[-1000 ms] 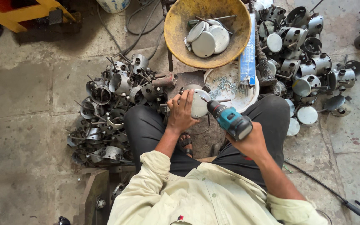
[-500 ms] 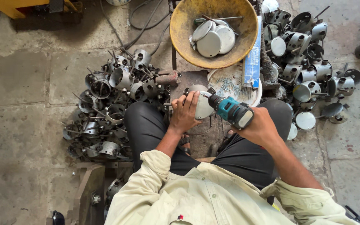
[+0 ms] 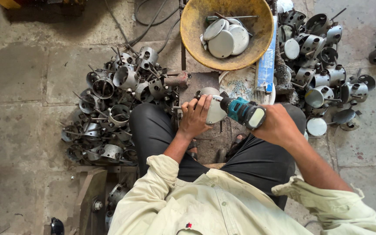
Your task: The person sits cross-legged and uses a cordless drill to drive screws into white circular metal caps, securing them to cylindrical metal housings. They repeatedly pick up caps and housings, align them, and fasten them together before placing the assembled units into a yellow bowl.
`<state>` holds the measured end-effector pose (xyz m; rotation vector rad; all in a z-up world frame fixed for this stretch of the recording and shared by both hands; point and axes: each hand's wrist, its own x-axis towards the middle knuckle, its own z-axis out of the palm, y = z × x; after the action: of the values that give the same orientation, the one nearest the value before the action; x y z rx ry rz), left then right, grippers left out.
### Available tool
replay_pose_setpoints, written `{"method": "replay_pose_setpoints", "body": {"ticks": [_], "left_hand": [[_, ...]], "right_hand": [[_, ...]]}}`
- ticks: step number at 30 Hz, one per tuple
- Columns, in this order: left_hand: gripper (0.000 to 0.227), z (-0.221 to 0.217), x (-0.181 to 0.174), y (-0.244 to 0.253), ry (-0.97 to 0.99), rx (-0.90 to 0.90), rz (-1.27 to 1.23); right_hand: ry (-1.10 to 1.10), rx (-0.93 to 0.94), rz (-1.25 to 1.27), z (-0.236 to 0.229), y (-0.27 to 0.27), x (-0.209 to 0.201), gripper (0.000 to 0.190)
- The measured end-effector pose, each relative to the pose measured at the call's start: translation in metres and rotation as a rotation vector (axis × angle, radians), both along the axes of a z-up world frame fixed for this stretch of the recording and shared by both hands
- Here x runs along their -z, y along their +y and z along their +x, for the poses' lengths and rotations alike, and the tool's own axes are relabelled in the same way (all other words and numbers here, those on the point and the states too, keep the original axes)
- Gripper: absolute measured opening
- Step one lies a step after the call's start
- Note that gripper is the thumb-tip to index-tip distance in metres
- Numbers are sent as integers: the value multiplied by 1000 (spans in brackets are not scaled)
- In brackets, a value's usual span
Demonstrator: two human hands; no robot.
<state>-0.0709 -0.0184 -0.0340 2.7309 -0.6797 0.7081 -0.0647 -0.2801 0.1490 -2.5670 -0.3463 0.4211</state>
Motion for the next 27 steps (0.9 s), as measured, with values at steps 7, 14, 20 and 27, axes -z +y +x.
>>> {"method": "replay_pose_setpoints", "body": {"ticks": [7,14,20,27], "left_hand": [[133,1,-6,0,10,4,-19],[136,0,-10,-1,51,-7,-6],[143,8,-2,-1,96,-7,2],[151,42,-3,-6,243,-26,-78]], "right_hand": [[-51,-69,-3,14,4,-9,30],[-36,-93,-27,19,9,-18,28],[42,-157,-195,42,9,-17,33],[127,-323,-351,129,22,-9,37]]}}
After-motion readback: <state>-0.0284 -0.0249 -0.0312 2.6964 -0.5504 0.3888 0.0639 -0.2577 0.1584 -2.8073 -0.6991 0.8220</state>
